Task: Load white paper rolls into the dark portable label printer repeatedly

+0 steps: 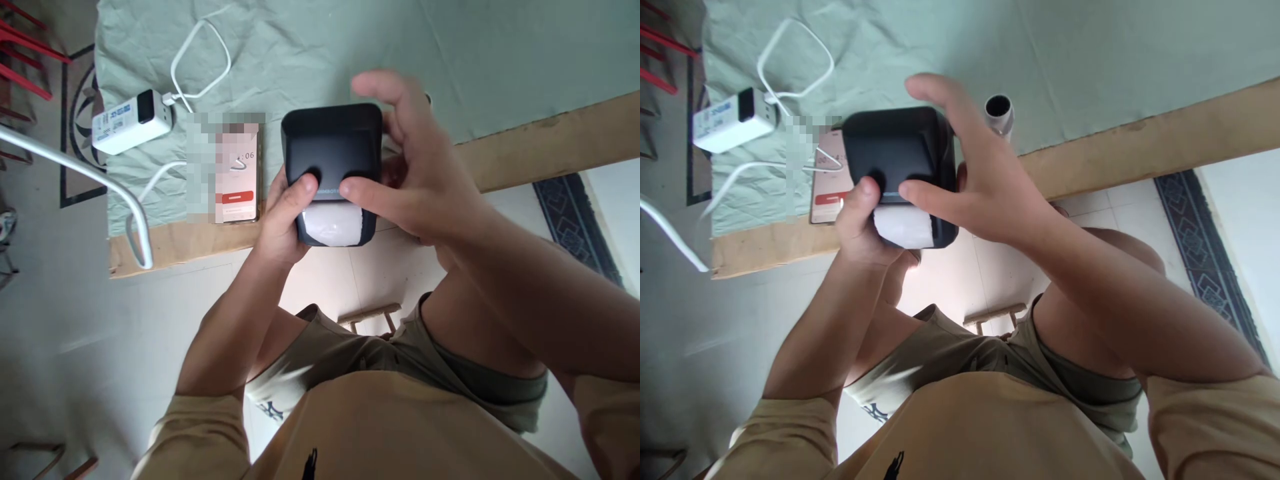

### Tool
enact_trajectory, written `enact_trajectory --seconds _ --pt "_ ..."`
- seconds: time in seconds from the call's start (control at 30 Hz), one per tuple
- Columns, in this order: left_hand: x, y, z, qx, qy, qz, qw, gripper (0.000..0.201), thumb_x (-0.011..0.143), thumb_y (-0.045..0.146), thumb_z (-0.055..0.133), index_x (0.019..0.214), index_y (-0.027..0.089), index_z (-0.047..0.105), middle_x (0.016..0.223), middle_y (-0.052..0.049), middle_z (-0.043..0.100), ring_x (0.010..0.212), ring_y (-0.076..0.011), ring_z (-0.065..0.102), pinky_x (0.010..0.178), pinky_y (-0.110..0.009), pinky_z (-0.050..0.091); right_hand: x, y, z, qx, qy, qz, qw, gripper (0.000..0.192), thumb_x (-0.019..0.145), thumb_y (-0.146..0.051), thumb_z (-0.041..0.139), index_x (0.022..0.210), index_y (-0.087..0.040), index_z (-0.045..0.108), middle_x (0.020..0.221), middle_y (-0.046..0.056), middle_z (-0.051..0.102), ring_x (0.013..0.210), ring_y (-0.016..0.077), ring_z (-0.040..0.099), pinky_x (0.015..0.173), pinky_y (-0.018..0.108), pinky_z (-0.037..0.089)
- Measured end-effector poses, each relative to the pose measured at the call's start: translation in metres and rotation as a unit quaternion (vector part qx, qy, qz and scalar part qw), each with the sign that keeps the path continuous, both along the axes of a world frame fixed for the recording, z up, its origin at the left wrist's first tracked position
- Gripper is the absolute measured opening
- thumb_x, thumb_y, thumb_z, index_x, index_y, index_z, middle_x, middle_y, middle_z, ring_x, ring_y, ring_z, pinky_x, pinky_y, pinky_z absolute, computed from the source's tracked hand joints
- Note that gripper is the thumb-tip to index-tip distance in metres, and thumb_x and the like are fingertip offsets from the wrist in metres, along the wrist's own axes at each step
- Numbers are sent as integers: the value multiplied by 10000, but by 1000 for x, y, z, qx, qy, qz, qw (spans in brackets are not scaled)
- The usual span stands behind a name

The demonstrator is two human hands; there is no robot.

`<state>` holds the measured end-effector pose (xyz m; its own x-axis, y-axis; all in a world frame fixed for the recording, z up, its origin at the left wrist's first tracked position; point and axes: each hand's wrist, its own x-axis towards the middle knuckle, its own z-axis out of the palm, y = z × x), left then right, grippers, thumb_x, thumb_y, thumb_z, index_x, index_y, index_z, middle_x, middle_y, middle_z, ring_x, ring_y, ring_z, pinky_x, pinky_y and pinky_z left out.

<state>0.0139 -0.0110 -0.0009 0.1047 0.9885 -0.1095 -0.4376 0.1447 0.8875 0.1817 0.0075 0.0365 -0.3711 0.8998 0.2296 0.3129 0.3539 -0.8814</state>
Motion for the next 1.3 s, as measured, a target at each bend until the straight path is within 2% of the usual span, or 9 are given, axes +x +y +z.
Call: enact_trajectory --seconds 0.3,0.4,0.5,0.57,0.73,0.83,0.93,1.13,1.3 --pt "2 -1 6 77 -28 -39 996 163 842 264 543 986 201 584 844 -25 656 1066 -221 620 667 -249 507 -3 7 -15 -51 63 54 995 635 756 -357 632 1289 -265 300 1186 45 487 984 137 546 771 262 505" --pt "3 -1 8 69 -23 -39 997 163 835 251 549 988 204 578 844 -26 659 1117 -239 593 755 -294 517 -4 8 -17 -32 67 48 996 622 754 -338 632 1278 -249 308 1153 39 492 970 125 548 807 259 503" --pt "3 1 7 57 -32 -40 997 218 834 354 535 999 219 580 910 -36 666 1227 -268 504 894 -375 489 -4 7 -17 -8 56 36 998 616 758 -297 615 1291 -235 313 1200 38 464 1036 121 523 846 236 494" --pt "2 4 5 42 -39 -30 998 259 829 433 488 952 231 592 964 -44 666 1299 -282 416 963 -401 447 -3 5 -15 -32 45 23 998 624 780 -303 581 1329 -238 290 1205 38 464 1057 121 518 814 217 497" --pt "2 10 3 -15 -16 44 999 290 834 477 421 772 224 548 949 -38 662 1334 -305 343 989 -399 403 -4 2 -9 -92 60 19 994 710 801 -302 545 1409 -225 187 943 13 543 1049 123 536 765 211 500" --pt "3 9 3 -5 -33 35 999 213 822 389 431 709 226 507 851 -39 639 1312 -283 364 997 -392 393 -4 2 -9 -96 60 41 993 742 776 -286 574 1404 -233 184 887 3 544 1049 135 538 779 229 497" --pt "3 6 1 14 -60 35 997 125 795 305 450 728 224 517 782 -30 600 1249 -259 420 996 -371 396 -4 1 -10 -89 73 67 991 768 768 -318 581 1406 -243 162 952 15 546 997 137 549 789 248 491" --pt "-1 2 -8 49 -51 104 992 144 805 259 451 675 214 495 698 -33 551 1054 -220 533 865 -318 469 -5 -3 -17 -47 101 91 990 793 769 -403 584 1403 -247 135 988 27 555 1055 166 538 865 306 492" --pt "-3 3 -13 43 -64 79 994 145 828 219 425 702 202 494 705 -26 555 1040 -198 551 881 -301 472 -8 0 -21 18 89 87 992 779 740 -365 601 1371 -252 160 1310 62 413 1106 166 516 938 311 482"
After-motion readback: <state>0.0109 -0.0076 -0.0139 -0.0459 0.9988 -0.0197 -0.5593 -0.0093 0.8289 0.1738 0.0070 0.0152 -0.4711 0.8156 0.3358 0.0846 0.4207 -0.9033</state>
